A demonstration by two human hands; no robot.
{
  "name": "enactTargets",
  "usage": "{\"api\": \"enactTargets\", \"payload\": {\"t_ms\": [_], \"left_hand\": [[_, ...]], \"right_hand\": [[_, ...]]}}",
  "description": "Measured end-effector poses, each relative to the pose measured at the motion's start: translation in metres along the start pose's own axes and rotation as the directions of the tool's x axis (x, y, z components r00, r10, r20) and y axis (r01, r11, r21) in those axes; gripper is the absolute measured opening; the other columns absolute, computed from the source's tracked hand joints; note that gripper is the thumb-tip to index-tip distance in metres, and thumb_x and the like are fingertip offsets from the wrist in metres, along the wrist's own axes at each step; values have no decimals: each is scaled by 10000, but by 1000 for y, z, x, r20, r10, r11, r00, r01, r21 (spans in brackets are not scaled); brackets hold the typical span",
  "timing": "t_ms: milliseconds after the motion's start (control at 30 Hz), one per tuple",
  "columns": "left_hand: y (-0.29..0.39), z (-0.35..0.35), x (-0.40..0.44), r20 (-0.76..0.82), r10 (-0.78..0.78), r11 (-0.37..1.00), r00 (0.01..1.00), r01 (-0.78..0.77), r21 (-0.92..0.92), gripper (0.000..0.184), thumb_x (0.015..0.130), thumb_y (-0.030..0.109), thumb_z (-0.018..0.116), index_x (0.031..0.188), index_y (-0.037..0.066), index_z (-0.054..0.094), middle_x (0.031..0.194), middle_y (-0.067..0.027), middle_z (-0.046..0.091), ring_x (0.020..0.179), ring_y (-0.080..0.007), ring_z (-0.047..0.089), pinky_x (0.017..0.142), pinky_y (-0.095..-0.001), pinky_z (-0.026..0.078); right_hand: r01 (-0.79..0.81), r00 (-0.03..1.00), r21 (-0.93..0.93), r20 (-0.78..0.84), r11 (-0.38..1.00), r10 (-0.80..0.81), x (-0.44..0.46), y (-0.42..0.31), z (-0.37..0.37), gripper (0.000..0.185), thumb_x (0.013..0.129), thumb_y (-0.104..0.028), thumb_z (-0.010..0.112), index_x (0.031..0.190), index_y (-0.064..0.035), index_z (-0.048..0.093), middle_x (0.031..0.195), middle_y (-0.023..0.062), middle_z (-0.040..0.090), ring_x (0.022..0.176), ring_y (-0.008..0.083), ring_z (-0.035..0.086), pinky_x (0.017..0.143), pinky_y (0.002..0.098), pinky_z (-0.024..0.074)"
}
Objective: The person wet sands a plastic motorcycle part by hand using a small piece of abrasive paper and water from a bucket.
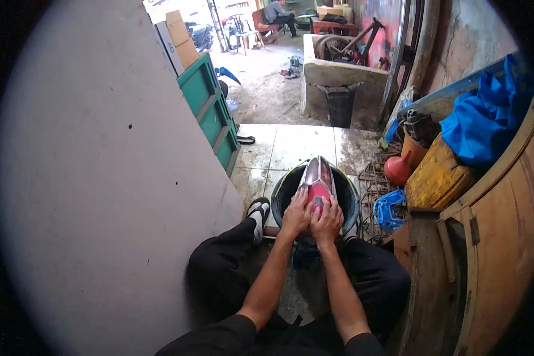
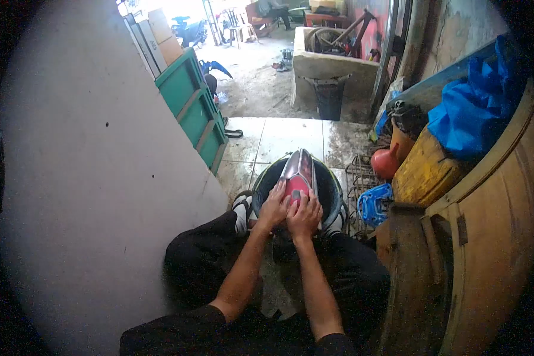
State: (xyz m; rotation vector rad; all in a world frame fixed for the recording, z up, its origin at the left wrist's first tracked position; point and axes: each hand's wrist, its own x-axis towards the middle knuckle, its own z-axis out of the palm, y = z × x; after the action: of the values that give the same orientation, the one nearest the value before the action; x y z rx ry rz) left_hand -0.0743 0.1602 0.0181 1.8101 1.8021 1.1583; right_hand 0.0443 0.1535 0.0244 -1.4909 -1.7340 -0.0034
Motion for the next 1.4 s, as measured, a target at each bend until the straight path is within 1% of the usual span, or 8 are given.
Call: {"api": "enactTargets", "payload": {"t_ms": [233, 333, 400, 667, 833, 1133, 1267, 1400], "left_hand": [[9, -14, -14, 231, -128, 991, 965, 115, 72, 633, 937, 341, 546, 1503, 128, 358, 1544, -183, 356, 1428, -357, 336, 1063, -638, 336], [5, -4, 2, 139, -65, 992, 988, 49, 115, 618, 938, 332, 536, 1503, 145, 368, 1547, -166, 360, 1435, -339, 331, 1074, -608, 346], [-11, 11, -1, 30, 4, 1000, 1000, -3, -19, 594, 945, 322, 522, 1497, 153, 383, 1551, -144, 362, 1428, -322, 349, 1082, -597, 341], [20, -14, -57, 46, -172, 985, 984, 171, 18, 480, 1001, 325, 444, 1462, 189, 452, 1507, -119, 437, 1407, -277, 396, 1107, -643, 264], [25, -17, -26, 122, -168, 970, 978, 142, 199, 585, 988, 416, 445, 1517, 187, 348, 1600, -80, 284, 1475, -269, 266, 1105, -700, 202], [37, -39, -71, 175, -327, 941, 929, 303, 148, 600, 999, 419, 420, 1536, 174, 316, 1569, -101, 344, 1450, -262, 323, 1139, -636, 207], [25, -22, -45, 108, -168, 973, 980, 147, 178, 597, 976, 398, 457, 1506, 144, 355, 1548, -121, 372, 1447, -279, 321, 1111, -693, 196], [23, -12, -25, 40, -152, 983, 988, 147, 112, 604, 958, 420, 510, 1489, 154, 403, 1541, -108, 390, 1433, -275, 354, 1118, -677, 199]], "right_hand": [[10, 999, -9, -30, 1000, -10, 1, 0, 2, 363, 872, -248, 574, 1201, -95, 600, 1275, 156, 569, 1142, 357, 553, 984, 502, 412], [14, 999, -17, -31, 1000, -14, -1, 0, 3, 367, 875, -250, 569, 1211, -105, 597, 1279, 150, 568, 1146, 355, 555, 974, 497, 423], [-10, 1000, -41, 13, 999, 10, -1, -1, 1, 367, 880, -245, 576, 1222, -113, 598, 1303, 131, 560, 1159, 338, 549, 997, 465, 421], [15, 999, -17, -45, 1000, -15, -2, 0, 2, 311, 885, -243, 578, 1158, -101, 628, 1234, 134, 602, 1112, 335, 577, 951, 461, 454], [26, 1000, 3, -14, 1000, -26, -2, 1, 1, 321, 890, -247, 564, 1164, -92, 627, 1256, 158, 591, 1104, 360, 575, 967, 484, 436], [-112, 991, 78, 77, 991, 106, 4, 1, -1, 319, 878, -274, 592, 1159, -126, 620, 1239, 106, 581, 1137, 345, 541, 932, 489, 440], [-4, 999, 9, -38, 1000, 4, 1, 1, 5, 289, 897, -248, 577, 1154, -121, 608, 1216, 118, 592, 1099, 363, 555, 908, 491, 449], [-34, 999, 17, 38, 999, 33, 2, 4, 0, 292, 911, -245, 572, 1171, -116, 608, 1237, 127, 592, 1101, 366, 566, 916, 492, 451]]}}
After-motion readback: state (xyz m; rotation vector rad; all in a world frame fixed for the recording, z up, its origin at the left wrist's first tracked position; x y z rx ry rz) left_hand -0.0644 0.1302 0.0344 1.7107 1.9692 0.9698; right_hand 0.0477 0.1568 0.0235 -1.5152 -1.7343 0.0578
